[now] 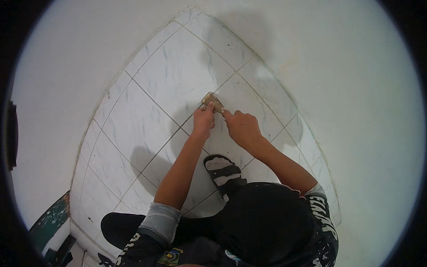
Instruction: Plastering a small hole or gap in a wall near the floor using a putty knife.
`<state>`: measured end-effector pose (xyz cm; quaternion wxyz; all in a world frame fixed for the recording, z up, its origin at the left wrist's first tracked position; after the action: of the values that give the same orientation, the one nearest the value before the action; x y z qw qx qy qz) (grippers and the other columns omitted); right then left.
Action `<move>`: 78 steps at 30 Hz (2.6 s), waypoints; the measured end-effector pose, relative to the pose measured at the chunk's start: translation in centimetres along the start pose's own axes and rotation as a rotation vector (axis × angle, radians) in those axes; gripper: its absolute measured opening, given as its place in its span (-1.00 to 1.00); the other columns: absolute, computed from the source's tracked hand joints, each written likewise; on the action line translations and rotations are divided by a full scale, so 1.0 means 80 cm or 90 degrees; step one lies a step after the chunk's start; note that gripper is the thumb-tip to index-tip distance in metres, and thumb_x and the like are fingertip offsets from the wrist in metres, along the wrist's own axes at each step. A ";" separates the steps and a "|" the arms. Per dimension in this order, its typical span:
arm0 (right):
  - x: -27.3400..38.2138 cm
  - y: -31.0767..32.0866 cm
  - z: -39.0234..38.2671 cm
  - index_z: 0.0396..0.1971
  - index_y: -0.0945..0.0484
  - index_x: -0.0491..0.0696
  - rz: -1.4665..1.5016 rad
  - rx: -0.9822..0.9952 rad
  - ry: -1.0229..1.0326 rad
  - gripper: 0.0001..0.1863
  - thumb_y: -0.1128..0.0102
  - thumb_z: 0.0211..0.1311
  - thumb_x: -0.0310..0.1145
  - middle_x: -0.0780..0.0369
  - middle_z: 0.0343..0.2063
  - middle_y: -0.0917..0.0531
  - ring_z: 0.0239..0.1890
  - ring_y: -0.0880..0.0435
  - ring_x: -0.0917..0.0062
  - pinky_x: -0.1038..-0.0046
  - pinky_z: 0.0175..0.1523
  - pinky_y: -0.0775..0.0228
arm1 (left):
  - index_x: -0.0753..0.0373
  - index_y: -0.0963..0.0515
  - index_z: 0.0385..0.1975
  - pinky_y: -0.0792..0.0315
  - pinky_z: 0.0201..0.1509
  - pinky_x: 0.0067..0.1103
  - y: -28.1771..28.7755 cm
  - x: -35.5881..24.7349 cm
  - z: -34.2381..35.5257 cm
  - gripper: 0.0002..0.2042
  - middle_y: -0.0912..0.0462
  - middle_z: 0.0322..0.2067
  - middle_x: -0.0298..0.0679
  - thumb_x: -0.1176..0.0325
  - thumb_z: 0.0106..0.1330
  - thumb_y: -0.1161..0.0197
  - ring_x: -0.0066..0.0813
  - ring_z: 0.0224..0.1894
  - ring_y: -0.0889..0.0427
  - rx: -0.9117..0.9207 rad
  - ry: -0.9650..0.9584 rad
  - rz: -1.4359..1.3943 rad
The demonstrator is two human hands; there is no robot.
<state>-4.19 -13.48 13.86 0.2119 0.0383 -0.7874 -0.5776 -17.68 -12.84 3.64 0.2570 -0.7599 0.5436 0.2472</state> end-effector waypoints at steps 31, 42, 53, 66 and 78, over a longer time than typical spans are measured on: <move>0.065 -0.038 -0.080 0.12 -0.37 -0.18 -0.032 0.179 0.038 -0.48 -0.06 0.06 -0.51 0.02 -0.50 -0.59 -0.48 -0.64 0.19 0.22 -0.41 -0.47 | 0.30 -0.47 -0.53 -0.08 -0.74 -0.59 0.057 0.059 -0.056 -0.67 -0.28 -0.77 -0.42 0.14 0.32 -0.18 -0.63 -0.79 -0.20 0.046 0.025 0.061; 0.100 -0.024 -0.039 0.00 -0.42 -0.20 -0.038 0.160 0.061 -0.57 -0.06 0.04 -0.52 0.04 -0.50 -0.63 -0.46 -0.65 0.19 0.21 -0.39 -0.48 | 0.21 -0.41 -0.60 -0.04 -0.74 -0.56 0.080 0.044 -0.041 -0.68 -0.28 -0.77 -0.42 0.15 0.33 -0.17 -0.61 -0.80 -0.19 0.046 0.044 -0.054; 0.097 -0.038 -0.046 0.00 -0.42 -0.18 -0.055 0.156 0.035 -0.55 -0.08 0.01 -0.53 0.04 -0.52 -0.62 -0.45 -0.67 0.19 0.22 -0.39 -0.49 | 0.21 -0.40 -0.58 -0.07 -0.74 -0.56 0.080 0.042 -0.046 -0.67 -0.27 -0.76 -0.42 0.13 0.34 -0.17 -0.60 -0.80 -0.20 0.039 0.032 -0.051; 0.059 -0.032 -0.087 0.04 -0.43 -0.17 -0.042 0.214 0.002 -0.54 -0.09 0.05 -0.48 0.07 -0.56 -0.62 -0.46 -0.66 0.20 0.19 -0.39 -0.46 | 0.30 -0.44 -0.58 -0.09 -0.75 -0.56 0.049 0.075 -0.066 -0.63 -0.29 -0.79 -0.39 0.13 0.34 -0.15 -0.59 -0.81 -0.24 0.094 0.063 0.045; 0.055 -0.021 -0.075 -0.01 -0.47 -0.16 -0.015 0.133 0.014 -0.58 -0.10 0.06 -0.45 0.05 -0.58 -0.62 -0.49 -0.63 0.16 0.17 -0.39 -0.44 | 0.24 -0.40 -0.53 -0.09 -0.74 -0.57 0.048 0.065 -0.062 -0.67 -0.29 -0.76 -0.39 0.12 0.36 -0.15 -0.59 -0.80 -0.23 0.098 0.066 -0.001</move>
<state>-6.19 -20.72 15.03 0.2082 0.0757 -0.8404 -0.4946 -19.32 -20.84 3.47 0.2862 -0.7500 0.5731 0.1649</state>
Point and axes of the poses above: each hand's wrist, its own z-axis towards the middle knuckle, its own y-axis out of the back of the hand, x = y × z, the point moved 3 cm from there along z, towards the middle knuckle
